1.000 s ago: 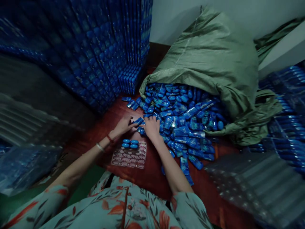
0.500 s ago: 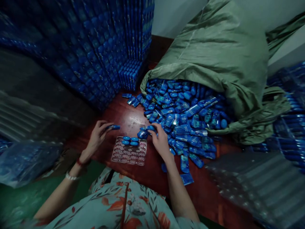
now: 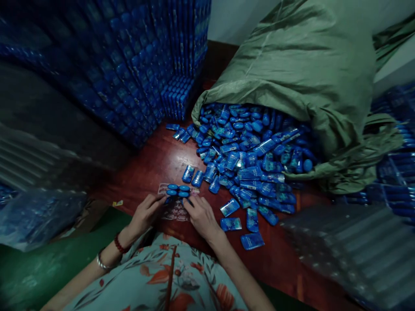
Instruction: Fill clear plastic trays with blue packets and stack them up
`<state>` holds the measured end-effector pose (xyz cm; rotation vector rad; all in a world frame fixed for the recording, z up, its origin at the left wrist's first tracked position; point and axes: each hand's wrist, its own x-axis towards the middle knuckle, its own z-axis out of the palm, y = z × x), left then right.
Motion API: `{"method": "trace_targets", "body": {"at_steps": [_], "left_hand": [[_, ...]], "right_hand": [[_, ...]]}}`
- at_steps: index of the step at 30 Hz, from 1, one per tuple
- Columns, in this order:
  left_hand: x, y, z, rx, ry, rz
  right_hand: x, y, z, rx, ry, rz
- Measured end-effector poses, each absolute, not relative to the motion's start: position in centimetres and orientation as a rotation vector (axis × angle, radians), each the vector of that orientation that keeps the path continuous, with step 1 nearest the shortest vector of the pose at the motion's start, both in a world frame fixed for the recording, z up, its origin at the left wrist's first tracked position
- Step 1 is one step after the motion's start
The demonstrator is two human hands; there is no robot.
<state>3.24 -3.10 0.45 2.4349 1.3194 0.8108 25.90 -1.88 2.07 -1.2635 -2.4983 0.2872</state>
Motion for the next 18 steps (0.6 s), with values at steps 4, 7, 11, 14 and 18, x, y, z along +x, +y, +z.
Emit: {"method": "trace_targets", "body": {"at_steps": [4, 7, 11, 14, 18], "left_hand": [[3.6, -2.8, 0.6, 2.588, 1.261, 0.686], [4.5, -2.6, 1.1, 2.635, 1.267, 0.504], [5.6, -2.1, 1.6, 2.699, 1.161, 0.261], [5.3, -2.0, 1.7, 2.737, 1.096, 0.263], [3.7, -1.1, 2.3, 2.747, 1.079, 0.518]], "right_hand": [[24.6, -1.5, 3.7, -1.252, -2.655, 0.252], [23.5, -1.4, 3.8, -1.304, -2.682, 0.225], [23.0, -2.1, 2.8, -1.354, -2.603, 0.201], [23.6, -3.1, 1.4, -1.32, -2.475, 0.211], [26.2, -2.9, 0.3, -1.333, -2.15, 0.252]]}}
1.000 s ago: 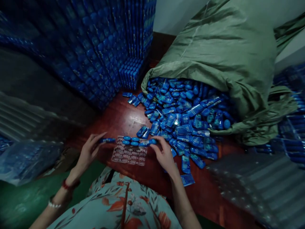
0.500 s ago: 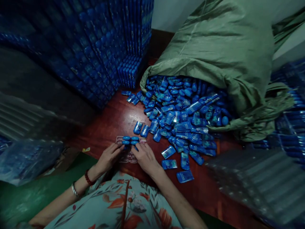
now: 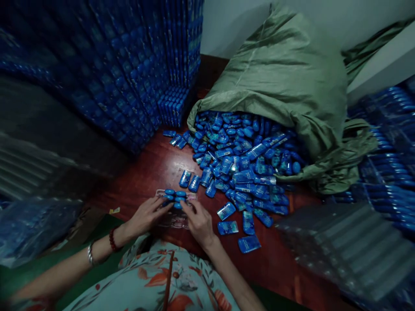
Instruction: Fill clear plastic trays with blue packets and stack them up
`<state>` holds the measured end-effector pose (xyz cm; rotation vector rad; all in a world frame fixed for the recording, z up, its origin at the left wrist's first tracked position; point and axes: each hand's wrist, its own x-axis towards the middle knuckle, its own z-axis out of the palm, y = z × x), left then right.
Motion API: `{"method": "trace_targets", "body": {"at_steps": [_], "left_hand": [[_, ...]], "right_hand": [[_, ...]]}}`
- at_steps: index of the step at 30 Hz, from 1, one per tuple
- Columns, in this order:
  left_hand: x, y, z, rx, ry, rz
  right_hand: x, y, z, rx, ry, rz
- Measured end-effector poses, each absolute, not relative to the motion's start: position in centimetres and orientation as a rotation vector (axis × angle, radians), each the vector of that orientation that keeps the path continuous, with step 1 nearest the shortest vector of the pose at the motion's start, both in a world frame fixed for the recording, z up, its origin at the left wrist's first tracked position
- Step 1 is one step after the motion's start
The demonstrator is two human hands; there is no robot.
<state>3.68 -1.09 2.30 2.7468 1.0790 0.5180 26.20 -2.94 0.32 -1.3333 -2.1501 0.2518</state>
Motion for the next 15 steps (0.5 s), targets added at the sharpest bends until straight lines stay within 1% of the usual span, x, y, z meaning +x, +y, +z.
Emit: {"method": "trace_targets", "body": {"at_steps": [2, 4, 5, 7, 10, 12, 15], "left_hand": [[3.5, 0.8, 2.9, 2.618, 1.135, 0.644], [4.1, 3.8, 3.4, 2.457, 1.158, 0.658], [4.7, 5.5, 3.5, 2.415, 1.123, 0.606], [6.3, 8.9, 3.4, 2.473, 0.996, 0.392], [8.7, 12.2, 2.8, 2.632, 0.944, 0.044], [9.8, 12.7, 2.3, 2.669, 0.995, -0.044], [10.5, 12.3, 1.7, 2.66, 1.098, -0.048]], "right_hand": [[27.6, -1.4, 0.6, -1.446, -2.084, 0.246], [28.6, 1.1, 1.4, -1.528, -2.258, 0.235], [28.7, 2.4, 1.9, -1.535, -2.412, 0.223], [28.4, 4.8, 2.6, -1.51, -2.692, 0.173], [27.1, 6.9, 2.8, -1.483, -2.901, 0.043], [26.3, 7.6, 2.4, -1.504, -2.936, -0.053], [25.8, 8.2, 1.6, -1.562, -2.898, -0.111]]}}
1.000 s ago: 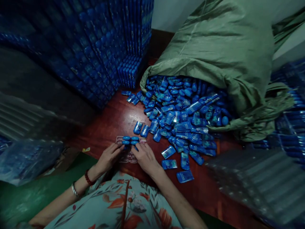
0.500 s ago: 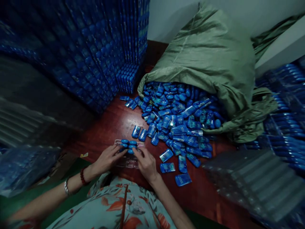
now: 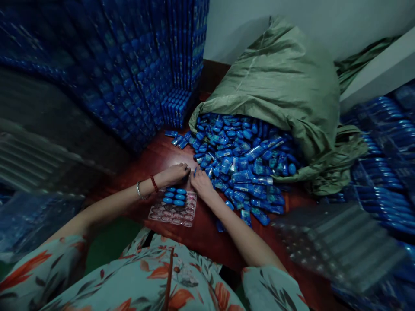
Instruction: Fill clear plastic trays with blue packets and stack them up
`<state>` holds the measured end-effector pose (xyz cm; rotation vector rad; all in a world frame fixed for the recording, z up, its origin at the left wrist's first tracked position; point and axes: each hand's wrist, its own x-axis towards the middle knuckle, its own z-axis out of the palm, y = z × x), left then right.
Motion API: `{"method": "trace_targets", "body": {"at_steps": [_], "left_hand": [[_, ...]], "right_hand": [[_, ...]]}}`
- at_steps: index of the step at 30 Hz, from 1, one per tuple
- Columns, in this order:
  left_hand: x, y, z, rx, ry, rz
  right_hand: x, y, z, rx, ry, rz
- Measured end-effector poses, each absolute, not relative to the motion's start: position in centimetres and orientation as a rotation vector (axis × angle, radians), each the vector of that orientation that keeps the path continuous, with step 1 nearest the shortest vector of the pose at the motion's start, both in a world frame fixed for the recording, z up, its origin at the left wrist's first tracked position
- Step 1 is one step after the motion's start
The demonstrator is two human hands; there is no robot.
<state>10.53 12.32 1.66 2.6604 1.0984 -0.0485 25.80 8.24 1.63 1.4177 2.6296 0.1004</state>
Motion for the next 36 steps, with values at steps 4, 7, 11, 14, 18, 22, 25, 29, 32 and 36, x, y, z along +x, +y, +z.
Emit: {"method": "trace_targets", "body": {"at_steps": [4, 7, 11, 14, 18, 22, 25, 29, 32, 36], "left_hand": [[9.3, 12.3, 1.3, 2.626, 1.256, -0.025], [6.1, 11.9, 1.6, 2.593, 1.295, 0.037], [0.7, 7.9, 2.6, 2.398, 1.291, 0.396], [-1.8, 2.8, 3.3, 2.145, 1.404, 0.713], [-1.5, -3.2, 3.8, 2.064, 1.571, 0.753], [-0.1, -5.8, 3.3, 2.02, 1.707, 0.879], [0.2, -5.7, 2.5, 2.124, 1.621, 0.886], [-0.2, -4.4, 1.6, 2.372, 1.364, 0.752], [-0.4, -3.3, 1.4, 2.521, 1.211, 0.668], [-0.1, -2.2, 1.3, 2.596, 1.094, 0.644]], "right_hand": [[27.0, 8.7, 1.4, 1.636, 2.747, -0.091], [28.7, 6.6, 1.8, 1.985, 2.92, -0.509], [29.3, 0.1, 2.0, 2.371, 2.844, -1.159], [28.0, -4.1, 1.6, 2.31, 2.894, -1.368], [26.4, -5.9, 0.9, 2.245, 3.034, -1.341], [25.7, -6.0, 0.7, 2.229, 3.214, -1.226], [24.5, -6.2, 0.3, 2.065, 3.333, -1.17], [22.8, -5.5, -1.0, 1.753, 3.462, -0.714], [22.9, -4.4, -1.2, 1.65, 3.41, -0.445], [24.4, -2.9, -0.3, 1.602, 3.268, -0.537]]}}
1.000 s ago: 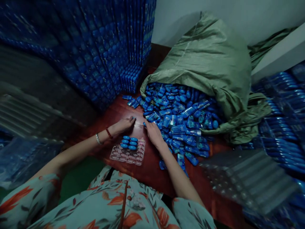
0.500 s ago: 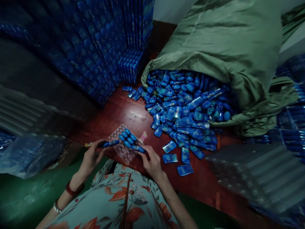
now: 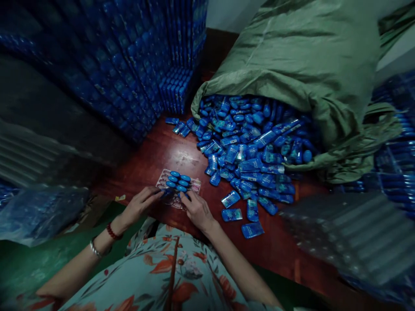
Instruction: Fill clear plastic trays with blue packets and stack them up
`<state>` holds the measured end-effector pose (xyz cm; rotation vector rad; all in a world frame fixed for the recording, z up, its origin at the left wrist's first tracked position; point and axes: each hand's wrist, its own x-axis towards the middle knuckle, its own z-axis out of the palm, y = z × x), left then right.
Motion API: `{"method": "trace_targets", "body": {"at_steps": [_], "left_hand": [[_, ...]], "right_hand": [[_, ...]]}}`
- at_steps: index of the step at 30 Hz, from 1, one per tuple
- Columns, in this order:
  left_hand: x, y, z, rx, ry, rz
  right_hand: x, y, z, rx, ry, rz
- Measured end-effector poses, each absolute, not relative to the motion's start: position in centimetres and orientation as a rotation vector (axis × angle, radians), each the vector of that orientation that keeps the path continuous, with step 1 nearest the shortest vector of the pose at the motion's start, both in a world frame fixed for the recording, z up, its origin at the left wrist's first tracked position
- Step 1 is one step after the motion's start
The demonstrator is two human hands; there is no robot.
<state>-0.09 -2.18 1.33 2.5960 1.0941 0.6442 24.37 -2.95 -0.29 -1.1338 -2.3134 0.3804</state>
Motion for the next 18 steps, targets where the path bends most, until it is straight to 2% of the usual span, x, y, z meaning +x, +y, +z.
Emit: {"method": "trace_targets", "body": {"at_steps": [5, 9, 14, 18], "left_hand": [[1.3, -1.9, 0.8, 2.604, 1.139, 0.646], [2.6, -2.3, 1.0, 2.612, 1.212, 0.461], [4.0, -1.6, 2.0, 2.728, 1.185, 0.178], [3.6, -0.9, 3.2, 2.814, 1.177, 0.196]], "right_hand": [[24.8, -1.7, 1.7, -1.219, -2.468, 0.477], [23.4, -1.4, 2.9, -1.385, -2.619, 0.39], [22.9, -2.2, 1.9, -1.409, -2.581, 0.241], [26.0, -3.3, 0.4, -1.438, -2.369, 0.198]]}}
